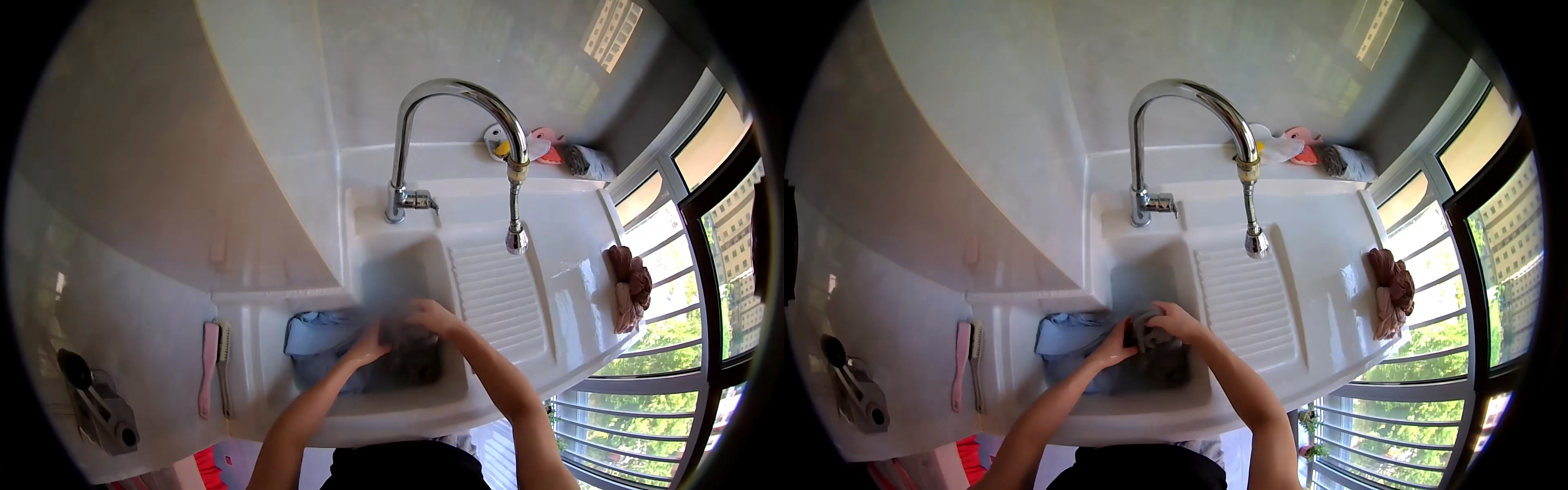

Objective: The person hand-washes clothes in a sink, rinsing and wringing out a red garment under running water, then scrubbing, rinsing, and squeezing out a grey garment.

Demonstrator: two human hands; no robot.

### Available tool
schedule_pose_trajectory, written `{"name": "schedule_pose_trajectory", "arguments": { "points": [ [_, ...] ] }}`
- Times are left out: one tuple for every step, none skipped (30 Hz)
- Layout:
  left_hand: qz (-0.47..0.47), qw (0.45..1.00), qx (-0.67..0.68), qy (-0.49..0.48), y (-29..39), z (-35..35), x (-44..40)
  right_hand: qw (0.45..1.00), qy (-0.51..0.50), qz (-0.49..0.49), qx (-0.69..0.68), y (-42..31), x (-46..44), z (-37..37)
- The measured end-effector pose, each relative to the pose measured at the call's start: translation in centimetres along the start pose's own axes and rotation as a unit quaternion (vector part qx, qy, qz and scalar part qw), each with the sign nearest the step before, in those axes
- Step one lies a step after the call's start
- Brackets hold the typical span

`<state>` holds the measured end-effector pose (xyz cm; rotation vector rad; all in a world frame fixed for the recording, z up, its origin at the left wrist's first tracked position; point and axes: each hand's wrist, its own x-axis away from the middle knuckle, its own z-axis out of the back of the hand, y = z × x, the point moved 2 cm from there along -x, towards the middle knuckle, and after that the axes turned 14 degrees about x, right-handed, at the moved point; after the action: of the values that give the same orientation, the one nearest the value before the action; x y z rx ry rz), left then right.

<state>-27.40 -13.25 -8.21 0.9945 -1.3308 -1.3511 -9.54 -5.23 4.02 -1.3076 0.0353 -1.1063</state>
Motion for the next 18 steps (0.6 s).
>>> {"name": "schedule_pose_trajectory", "arguments": {
  "points": [
    [0.017,0.999,0.026,-0.031,-1.2,0.0,-0.4,0.997,0.006,0.019,-0.073,-0.4,1.5,-0.1],
    [0.034,0.996,0.049,-0.062,-1.8,0.1,-0.4,0.989,0.010,0.039,-0.145,-0.8,3.1,-0.1],
    [0.075,0.994,0.011,-0.084,-1.5,0.3,-0.3,0.953,0.020,0.079,-0.291,-1.1,4.2,0.0],
    [0.072,0.994,0.009,-0.084,-0.7,0.8,-0.6,0.953,0.021,0.082,-0.290,-1.3,5.2,0.2],
    [0.123,0.980,0.038,-0.150,-0.1,0.9,-0.7,0.922,0.014,0.086,-0.376,-1.4,6.3,0.4],
    [0.173,0.959,0.067,-0.216,0.5,0.9,-0.5,0.884,0.009,0.090,-0.459,-1.4,7.1,0.5],
    [0.172,0.959,0.064,-0.218,1.4,1.1,-0.1,0.875,0.024,0.083,-0.477,-1.3,7.5,0.7],
    [0.204,0.956,0.165,-0.132,2.2,1.5,0.2,0.874,0.026,0.086,-0.477,-1.3,7.5,0.6],
    [0.232,0.935,0.263,-0.045,2.7,1.9,0.2,0.876,0.101,0.055,-0.468,-0.8,7.1,0.6],
    [0.232,0.936,0.261,-0.046,3.1,1.5,-0.3,0.873,0.172,0.023,-0.457,-0.2,6.5,0.5],
    [0.131,0.947,0.289,0.054,3.7,1.3,-1.3,0.890,0.205,-0.038,-0.406,0.7,5.3,0.4],
    [0.028,0.937,0.312,0.153,4.1,1.4,-1.8,0.889,0.206,-0.039,-0.407,2.1,3.7,-0.1],
    [-0.034,0.980,0.130,0.145,1.8,1.6,-3.5,0.956,0.269,-0.002,-0.119,3.5,2.0,-0.2],
    [-0.037,0.980,0.131,0.144,2.5,1.3,-4.1,0.933,0.309,0.037,0.182,4.3,0.4,-0.3],
    [-0.103,0.987,0.001,0.126,4.1,0.6,-4.7,0.930,0.307,0.052,0.197,4.6,-1.1,-1.0],
    [-0.164,0.972,-0.130,0.106,5.0,0.0,-4.8,0.930,0.306,0.051,0.198,5.6,-2.8,-2.2],
    [-0.113,0.980,-0.126,0.109,2.8,-0.2,-5.1,0.910,0.356,0.064,0.204,6.5,-4.5,-3.2],
    [-0.114,0.980,-0.126,0.108,1.9,-0.4,-4.7,0.886,0.407,0.076,0.208,6.7,-5.6,-3.7]
  ]
}}
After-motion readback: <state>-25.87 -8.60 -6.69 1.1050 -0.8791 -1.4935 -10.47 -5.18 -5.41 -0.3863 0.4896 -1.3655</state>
